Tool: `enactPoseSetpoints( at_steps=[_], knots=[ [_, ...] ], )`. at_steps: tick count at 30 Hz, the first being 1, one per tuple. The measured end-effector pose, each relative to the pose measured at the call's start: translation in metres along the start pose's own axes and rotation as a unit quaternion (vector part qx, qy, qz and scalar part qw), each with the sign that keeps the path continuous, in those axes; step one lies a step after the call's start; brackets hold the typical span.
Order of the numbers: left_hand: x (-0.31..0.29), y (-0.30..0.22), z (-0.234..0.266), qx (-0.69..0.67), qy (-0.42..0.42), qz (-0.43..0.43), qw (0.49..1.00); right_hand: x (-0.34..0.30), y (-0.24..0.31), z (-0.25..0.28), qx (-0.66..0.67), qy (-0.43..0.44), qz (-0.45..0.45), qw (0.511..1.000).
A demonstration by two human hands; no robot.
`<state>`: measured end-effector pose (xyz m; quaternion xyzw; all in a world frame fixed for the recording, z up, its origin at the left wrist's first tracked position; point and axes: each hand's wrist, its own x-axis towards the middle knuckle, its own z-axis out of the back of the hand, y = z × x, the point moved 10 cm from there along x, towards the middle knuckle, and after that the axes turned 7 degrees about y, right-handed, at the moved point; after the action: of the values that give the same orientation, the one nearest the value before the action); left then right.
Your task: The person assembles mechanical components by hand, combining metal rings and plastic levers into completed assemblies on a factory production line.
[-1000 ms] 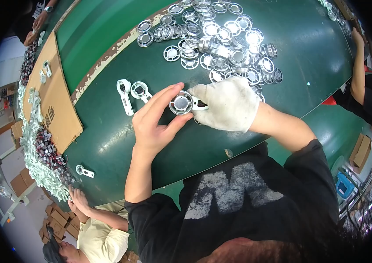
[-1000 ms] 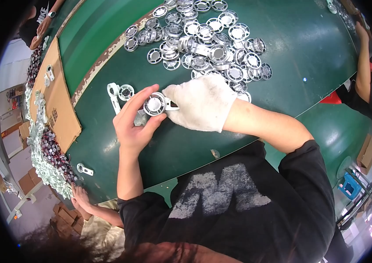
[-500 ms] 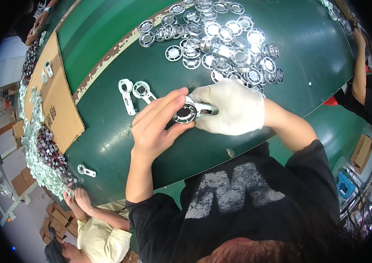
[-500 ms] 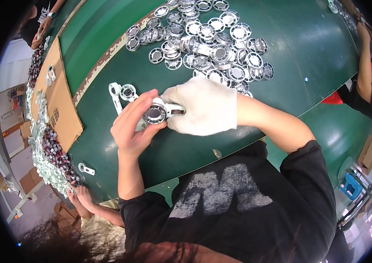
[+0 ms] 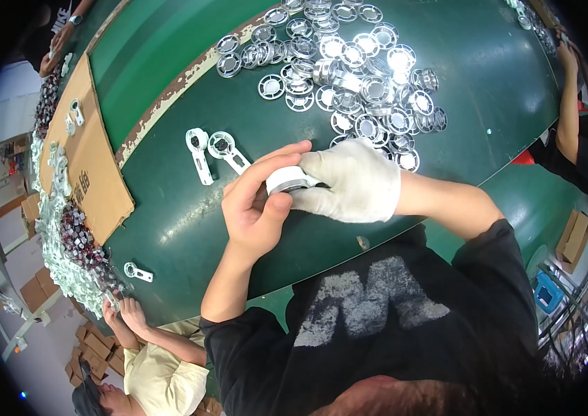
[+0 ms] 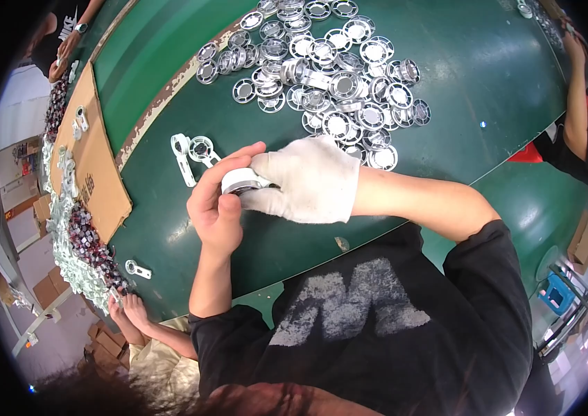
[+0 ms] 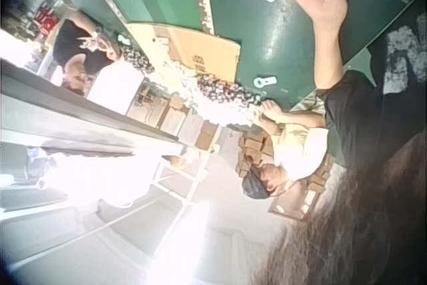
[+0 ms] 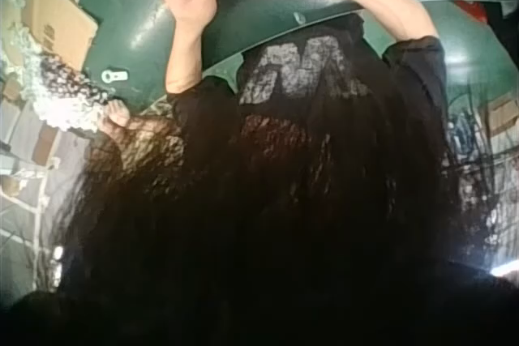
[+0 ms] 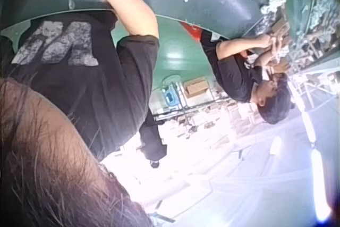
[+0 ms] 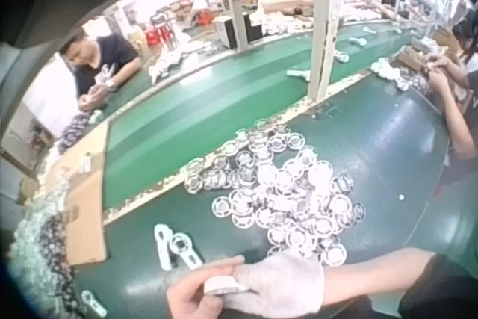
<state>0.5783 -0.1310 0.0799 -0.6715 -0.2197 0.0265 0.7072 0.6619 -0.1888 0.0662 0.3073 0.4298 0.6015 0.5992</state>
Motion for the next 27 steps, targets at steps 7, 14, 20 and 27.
enactPoseSetpoints(
  at_steps=[7,14,20,27],
  knots=[
    [-0.008,0.005,0.003,-0.020,-0.025,0.008,0.999,-0.013,0.020,0.008,-0.185,-0.150,0.112,0.965],
    [0.026,-0.012,0.032,0.178,0.046,0.033,0.982,-0.011,0.013,0.027,-0.147,-0.176,0.041,0.972],
    [0.054,0.049,0.188,-0.086,-0.218,0.197,0.952,-0.021,0.019,0.052,-0.066,-0.253,0.070,0.963],
    [0.058,0.060,0.211,0.169,-0.251,0.235,0.923,-0.005,0.017,0.032,-0.125,-0.130,0.040,0.983]
  ],
)
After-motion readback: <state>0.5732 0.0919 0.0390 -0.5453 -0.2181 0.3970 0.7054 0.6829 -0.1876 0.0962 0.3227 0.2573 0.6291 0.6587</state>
